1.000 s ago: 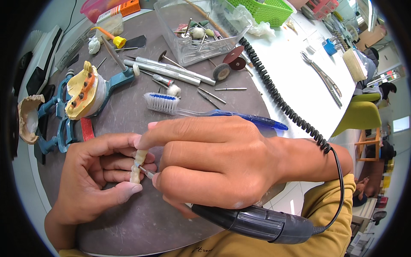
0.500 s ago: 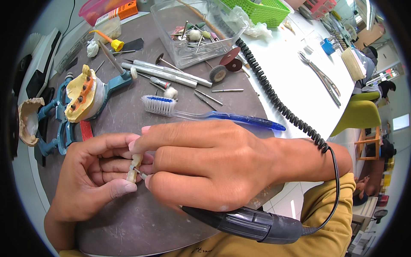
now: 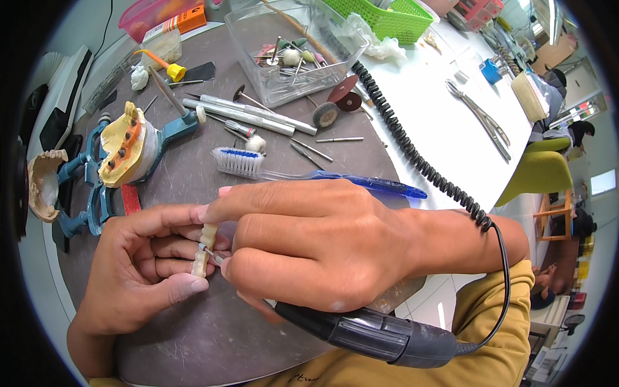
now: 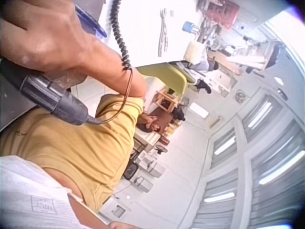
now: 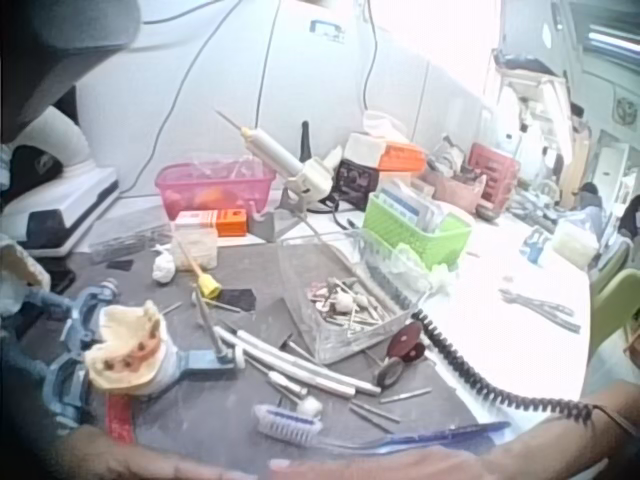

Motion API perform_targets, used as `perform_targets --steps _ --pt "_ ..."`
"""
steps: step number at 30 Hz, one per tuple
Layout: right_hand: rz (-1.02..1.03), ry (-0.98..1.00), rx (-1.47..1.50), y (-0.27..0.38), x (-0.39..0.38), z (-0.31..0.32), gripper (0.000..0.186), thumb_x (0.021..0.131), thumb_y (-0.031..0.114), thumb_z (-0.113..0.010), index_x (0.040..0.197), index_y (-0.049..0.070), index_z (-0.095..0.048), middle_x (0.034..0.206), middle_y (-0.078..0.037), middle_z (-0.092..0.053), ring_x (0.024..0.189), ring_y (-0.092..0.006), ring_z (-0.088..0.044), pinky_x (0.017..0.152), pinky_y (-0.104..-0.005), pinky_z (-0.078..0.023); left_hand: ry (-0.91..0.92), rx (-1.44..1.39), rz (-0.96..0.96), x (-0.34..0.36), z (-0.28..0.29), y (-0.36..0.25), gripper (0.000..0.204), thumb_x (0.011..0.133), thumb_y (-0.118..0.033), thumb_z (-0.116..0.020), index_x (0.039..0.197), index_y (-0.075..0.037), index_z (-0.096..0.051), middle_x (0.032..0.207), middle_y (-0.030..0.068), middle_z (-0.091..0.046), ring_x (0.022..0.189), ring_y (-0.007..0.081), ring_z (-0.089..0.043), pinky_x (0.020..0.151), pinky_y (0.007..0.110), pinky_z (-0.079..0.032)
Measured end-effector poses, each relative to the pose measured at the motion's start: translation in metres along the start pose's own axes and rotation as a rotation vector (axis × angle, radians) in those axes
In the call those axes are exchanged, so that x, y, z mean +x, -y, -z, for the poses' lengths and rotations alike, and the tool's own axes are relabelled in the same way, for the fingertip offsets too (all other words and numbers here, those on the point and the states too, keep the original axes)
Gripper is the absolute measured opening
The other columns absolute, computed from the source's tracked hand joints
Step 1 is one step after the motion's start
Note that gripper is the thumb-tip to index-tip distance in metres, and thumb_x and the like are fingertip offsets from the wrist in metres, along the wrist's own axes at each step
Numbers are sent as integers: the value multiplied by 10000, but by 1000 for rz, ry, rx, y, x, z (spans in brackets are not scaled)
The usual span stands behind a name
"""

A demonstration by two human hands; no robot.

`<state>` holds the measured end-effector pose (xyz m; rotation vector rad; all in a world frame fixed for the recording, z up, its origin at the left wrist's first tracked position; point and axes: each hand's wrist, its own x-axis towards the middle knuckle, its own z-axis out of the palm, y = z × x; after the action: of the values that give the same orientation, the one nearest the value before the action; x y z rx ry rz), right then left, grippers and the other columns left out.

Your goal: The person cleans a set of dentures using a toothbrush and water, then uses a rotary tool to refine the edges and surfaces of the prosthetic teeth, and finally uses a craft knife to remove excess material from a dental cast.

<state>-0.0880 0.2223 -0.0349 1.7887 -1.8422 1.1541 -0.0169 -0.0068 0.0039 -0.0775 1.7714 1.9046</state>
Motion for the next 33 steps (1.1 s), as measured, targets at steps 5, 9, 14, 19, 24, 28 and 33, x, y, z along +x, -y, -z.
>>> perform_targets --steps 5,9,14,19,24,28,33 --pt "65 -40 -25 -2 0 -5 151 725 19 -809 739 11 -659 656 -84 -668 885 -361 -752 804 -484 -626 4 2 27 0 1 -1 618 778 96 -736 1351 71 -505 1212 180 -654 1015 179 -697 911 274 -581" --pt "79 -71 -41 -4 -1 -9 136 722 4 -793 720 18 -657 655 -72 -668 861 -350 -756 782 -468 -636 11 18 14 0 2 -2 630 778 104 -727 1362 75 -491 1215 187 -655 1038 192 -698 919 280 -580" --pt "70 -83 -36 -4 -1 -9 122 704 -18 -773 714 16 -656 649 -70 -663 828 -348 -758 774 -462 -638 25 16 11 2 3 -1 634 780 102 -725 1366 83 -485 1212 192 -657 1040 196 -698 925 287 -580" --pt "73 -75 -41 -4 0 -8 125 700 -16 -775 714 10 -654 645 -75 -660 817 -350 -758 774 -459 -637 11 6 18 0 3 -2 626 785 93 -728 1363 86 -485 1211 198 -658 1034 197 -700 929 292 -578" --pt "72 -74 -30 -3 -2 -8 137 705 -6 -784 742 4 -653 646 -86 -658 833 -357 -757 766 -467 -637 29 11 2 1 4 0 611 798 84 -725 1360 89 -486 1205 194 -656 1047 202 -698 941 301 -574" --pt "4 -2 10 -1 -1 2 176 706 10 -805 789 -3 -651 669 -97 -664 876 -371 -751 776 -477 -633 18 -7 13 0 1 -2 611 799 84 -726 1360 94 -485 1210 194 -649 1072 220 -696 955 312 -574" --pt "-50 50 31 1 -1 7 208 712 33 -831 807 -8 -651 692 -107 -673 921 -381 -743 801 -485 -627 7 -6 15 0 1 -2 619 794 89 -723 1363 99 -482 1214 195 -645 1085 230 -694 958 317 -577"
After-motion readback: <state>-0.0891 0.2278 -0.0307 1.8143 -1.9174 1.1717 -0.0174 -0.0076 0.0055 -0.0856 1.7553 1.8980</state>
